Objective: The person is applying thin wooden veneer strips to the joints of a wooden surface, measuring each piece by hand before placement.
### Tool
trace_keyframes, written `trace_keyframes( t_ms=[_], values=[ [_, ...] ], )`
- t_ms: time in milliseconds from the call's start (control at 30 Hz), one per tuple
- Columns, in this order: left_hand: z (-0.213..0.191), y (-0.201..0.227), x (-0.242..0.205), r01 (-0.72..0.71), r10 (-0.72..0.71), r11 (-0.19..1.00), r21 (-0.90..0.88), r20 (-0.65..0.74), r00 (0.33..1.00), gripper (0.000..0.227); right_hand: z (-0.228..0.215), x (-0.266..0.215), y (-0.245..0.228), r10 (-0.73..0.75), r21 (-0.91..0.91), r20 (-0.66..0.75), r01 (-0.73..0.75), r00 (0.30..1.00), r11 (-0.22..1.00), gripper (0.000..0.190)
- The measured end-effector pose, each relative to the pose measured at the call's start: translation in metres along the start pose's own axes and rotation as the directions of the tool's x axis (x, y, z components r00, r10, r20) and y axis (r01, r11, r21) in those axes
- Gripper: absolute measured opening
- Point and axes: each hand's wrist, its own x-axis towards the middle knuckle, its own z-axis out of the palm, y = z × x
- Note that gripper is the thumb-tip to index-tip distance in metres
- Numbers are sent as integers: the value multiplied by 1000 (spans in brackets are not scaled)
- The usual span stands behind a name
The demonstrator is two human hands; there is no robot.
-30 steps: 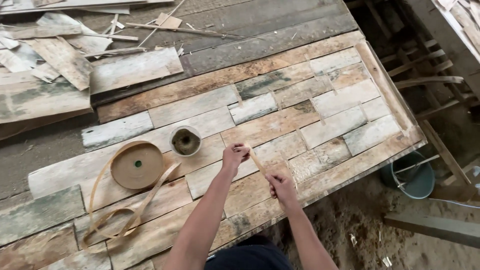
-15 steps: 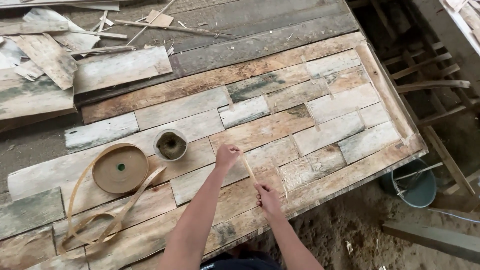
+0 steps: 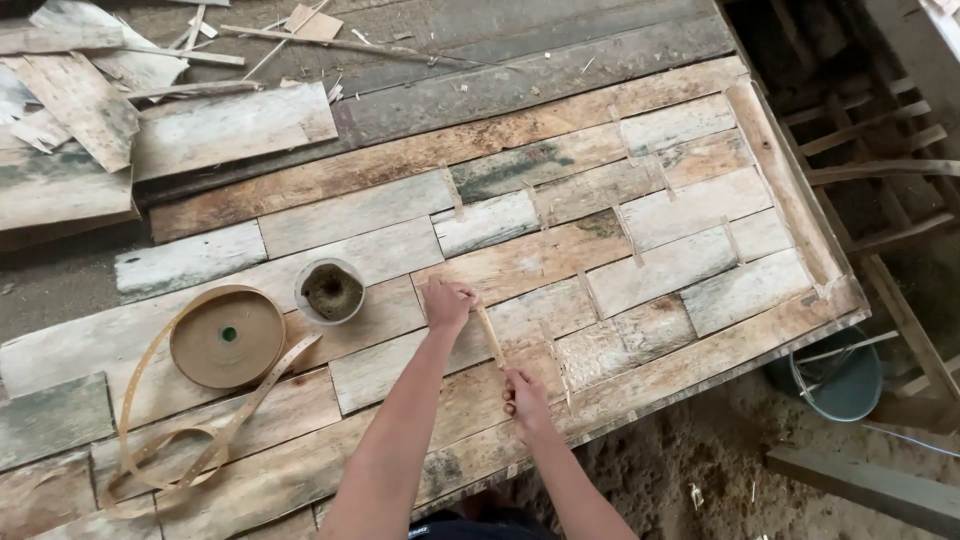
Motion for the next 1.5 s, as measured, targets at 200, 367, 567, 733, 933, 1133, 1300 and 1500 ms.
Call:
trace_keyframes(
  t_ms=[200,367,567,733,933,1133,1300,1500],
  values=[
    [13,-10,5,-48,45,998,-38,-73,996,7,-5,15,14,64,-10,46,-64,997,998,14],
    [24,-18,15,-58,56,998,-23,-89,994,7,-2,12,13,92,0,62,-92,994,996,16],
    [28,-23,17,-67,65,998,-15,-97,993,8,-2,15,15,97,3,67,-97,993,995,17],
    [20,-16,12,-89,87,996,-10,-93,992,7,-4,17,17,89,20,64,-90,994,996,17],
    [20,-17,10,-71,69,997,-28,-78,995,8,-6,22,20,78,30,66,-81,995,996,19],
    [25,-21,15,-104,102,995,-12,-82,991,10,-7,23,19,82,32,65,-84,995,996,19],
    [25,-22,11,-111,105,993,-47,-116,988,16,-7,15,14,90,24,68,-92,994,995,19],
    [21,-18,7,-126,117,990,-69,-128,985,17,-16,22,22,109,15,71,-110,992,994,19]
  ],
)
